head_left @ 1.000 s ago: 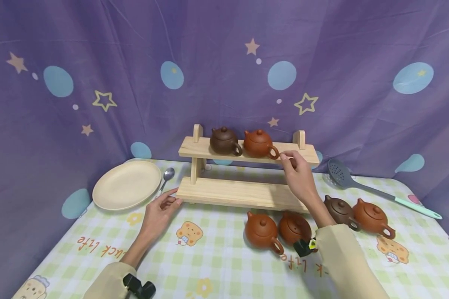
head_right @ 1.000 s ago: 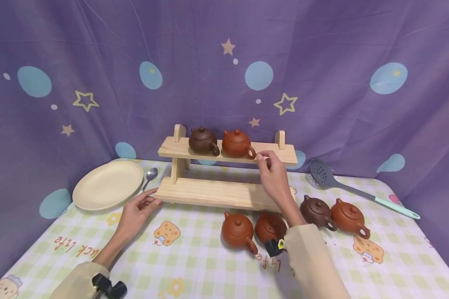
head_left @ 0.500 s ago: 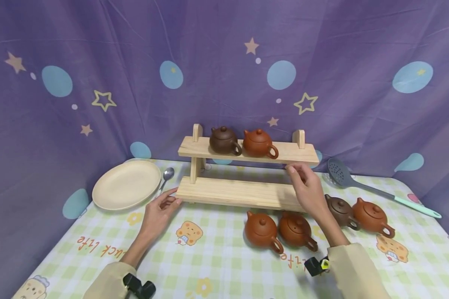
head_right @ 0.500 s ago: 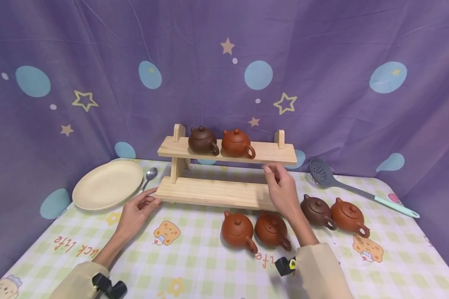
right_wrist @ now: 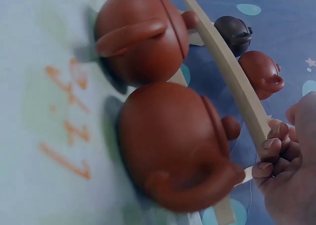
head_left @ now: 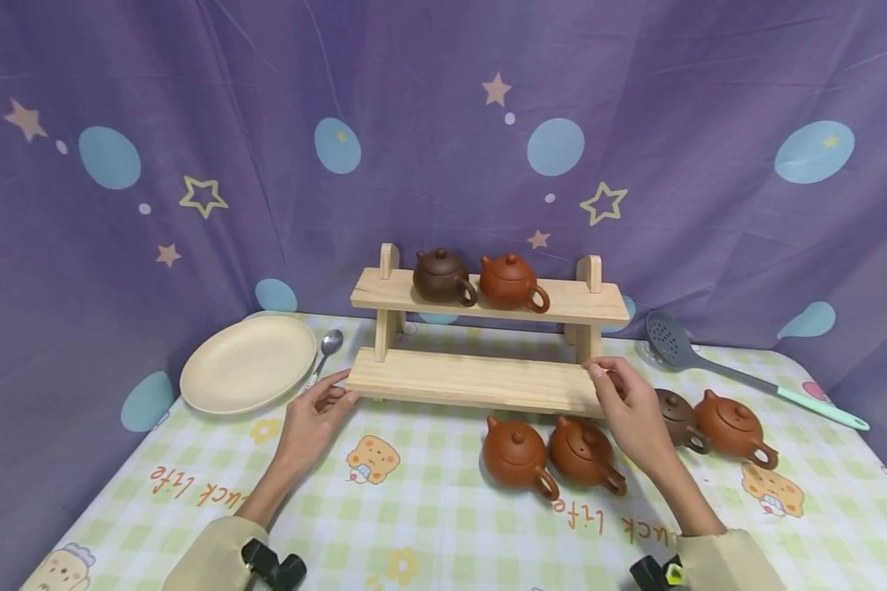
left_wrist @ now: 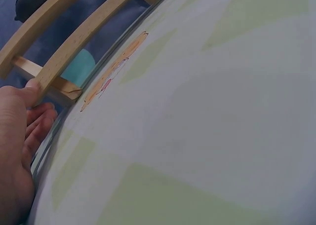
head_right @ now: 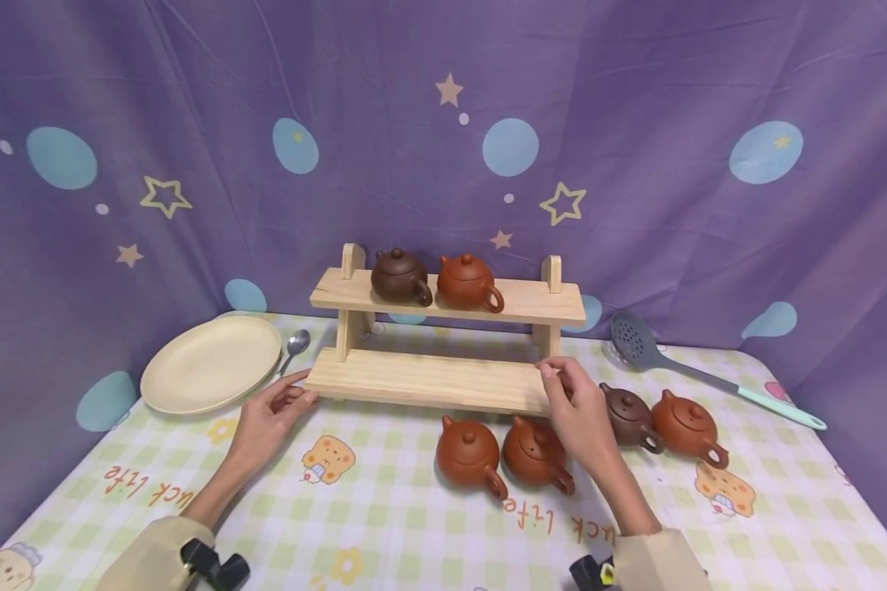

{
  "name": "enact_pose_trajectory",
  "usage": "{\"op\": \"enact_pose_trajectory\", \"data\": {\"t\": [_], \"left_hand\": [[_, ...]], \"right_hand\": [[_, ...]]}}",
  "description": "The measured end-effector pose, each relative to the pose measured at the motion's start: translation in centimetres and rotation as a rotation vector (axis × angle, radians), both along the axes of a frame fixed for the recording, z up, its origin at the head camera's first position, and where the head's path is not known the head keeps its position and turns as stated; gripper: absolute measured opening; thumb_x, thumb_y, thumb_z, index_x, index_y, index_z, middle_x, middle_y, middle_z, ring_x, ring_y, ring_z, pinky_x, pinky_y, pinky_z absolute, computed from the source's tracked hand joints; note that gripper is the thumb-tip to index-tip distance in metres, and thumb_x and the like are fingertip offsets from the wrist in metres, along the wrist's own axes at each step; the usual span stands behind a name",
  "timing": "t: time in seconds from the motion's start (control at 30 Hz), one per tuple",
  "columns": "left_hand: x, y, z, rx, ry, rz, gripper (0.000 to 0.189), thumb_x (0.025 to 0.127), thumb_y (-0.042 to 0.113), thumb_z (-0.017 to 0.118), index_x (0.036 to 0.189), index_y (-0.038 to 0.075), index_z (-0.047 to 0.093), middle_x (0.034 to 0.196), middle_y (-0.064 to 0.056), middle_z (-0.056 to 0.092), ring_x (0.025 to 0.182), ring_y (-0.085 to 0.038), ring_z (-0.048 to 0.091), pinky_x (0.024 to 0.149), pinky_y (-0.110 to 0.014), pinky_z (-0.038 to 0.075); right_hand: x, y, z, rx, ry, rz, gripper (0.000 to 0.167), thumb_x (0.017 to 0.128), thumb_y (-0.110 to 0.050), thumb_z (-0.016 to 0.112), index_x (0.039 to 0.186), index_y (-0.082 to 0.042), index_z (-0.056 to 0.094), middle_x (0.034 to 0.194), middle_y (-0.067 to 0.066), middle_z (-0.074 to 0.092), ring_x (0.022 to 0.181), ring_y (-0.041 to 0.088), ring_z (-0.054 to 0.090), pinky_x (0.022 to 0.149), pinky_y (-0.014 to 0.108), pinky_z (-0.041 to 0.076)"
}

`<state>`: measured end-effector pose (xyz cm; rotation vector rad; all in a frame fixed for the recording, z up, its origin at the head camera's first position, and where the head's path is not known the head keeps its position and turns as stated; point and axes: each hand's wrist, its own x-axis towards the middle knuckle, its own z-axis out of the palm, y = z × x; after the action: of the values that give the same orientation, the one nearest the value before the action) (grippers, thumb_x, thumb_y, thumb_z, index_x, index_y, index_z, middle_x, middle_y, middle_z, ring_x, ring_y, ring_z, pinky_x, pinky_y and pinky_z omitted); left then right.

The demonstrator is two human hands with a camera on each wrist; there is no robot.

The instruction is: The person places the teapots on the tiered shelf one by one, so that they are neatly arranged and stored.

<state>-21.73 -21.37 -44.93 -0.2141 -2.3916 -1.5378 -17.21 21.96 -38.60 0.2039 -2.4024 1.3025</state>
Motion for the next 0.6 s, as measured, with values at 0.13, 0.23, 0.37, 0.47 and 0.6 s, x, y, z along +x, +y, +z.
{"op": "enact_pose_trajectory", "data": {"t": [0.13, 0.23, 0.37, 0.47, 0.6], "left_hand": [[-0.1, -0.1, 0.0, 0.001, -0.001, -0.001, 0.045, 0.099, 0.022, 0.074, 0.139, 0.005, 0.064, 0.101, -0.012, 0.073, 0.090, -0.011, 0.069, 0.085, -0.016, 0.054], [-0.1, -0.1, -0.1, 0.007, -0.003, 0.000, 0.045, 0.099, 0.023, 0.074, 0.139, 0.006, 0.064, 0.101, -0.012, 0.073, 0.090, -0.010, 0.069, 0.085, -0.016, 0.054], [-0.1, -0.1, -0.1, 0.008, -0.010, 0.003, 0.045, 0.099, 0.024, 0.075, 0.139, 0.006, 0.064, 0.101, -0.012, 0.073, 0.090, -0.011, 0.069, 0.085, -0.016, 0.054], [-0.1, -0.1, -0.1, 0.000, -0.019, 0.009, 0.046, 0.099, 0.025, 0.074, 0.139, 0.006, 0.064, 0.101, -0.011, 0.073, 0.091, -0.012, 0.068, 0.085, -0.016, 0.053], [-0.1, -0.1, -0.1, -0.003, -0.029, 0.016, 0.046, 0.099, 0.025, 0.074, 0.140, 0.006, 0.064, 0.102, -0.011, 0.073, 0.091, -0.012, 0.068, 0.085, -0.016, 0.053]], "right_hand": [[1.0, 0.4, -0.4, 0.015, -0.024, -0.020, 0.029, 0.112, -0.025, 0.051, 0.123, -0.004, 0.066, 0.077, 0.008, 0.058, 0.067, 0.014, 0.048, 0.056, 0.028, 0.040], [1.5, 0.7, -0.6, 0.016, -0.021, -0.024, 0.026, 0.111, -0.023, 0.052, 0.122, -0.005, 0.067, 0.071, 0.003, 0.049, 0.060, 0.012, 0.044, 0.051, 0.028, 0.038], [2.2, 1.3, -0.8, 0.027, -0.025, -0.033, 0.023, 0.111, -0.021, 0.053, 0.121, -0.006, 0.067, 0.067, 0.001, 0.047, 0.055, 0.011, 0.041, 0.048, 0.028, 0.037], [2.8, 1.6, -1.1, 0.038, -0.037, -0.040, 0.023, 0.110, -0.021, 0.054, 0.121, -0.007, 0.067, 0.067, 0.000, 0.047, 0.055, 0.011, 0.042, 0.047, 0.028, 0.037], [3.5, 1.9, -1.5, 0.047, -0.049, -0.047, 0.023, 0.110, -0.022, 0.054, 0.120, -0.006, 0.067, 0.068, 0.000, 0.048, 0.055, 0.012, 0.043, 0.048, 0.028, 0.038]]}}
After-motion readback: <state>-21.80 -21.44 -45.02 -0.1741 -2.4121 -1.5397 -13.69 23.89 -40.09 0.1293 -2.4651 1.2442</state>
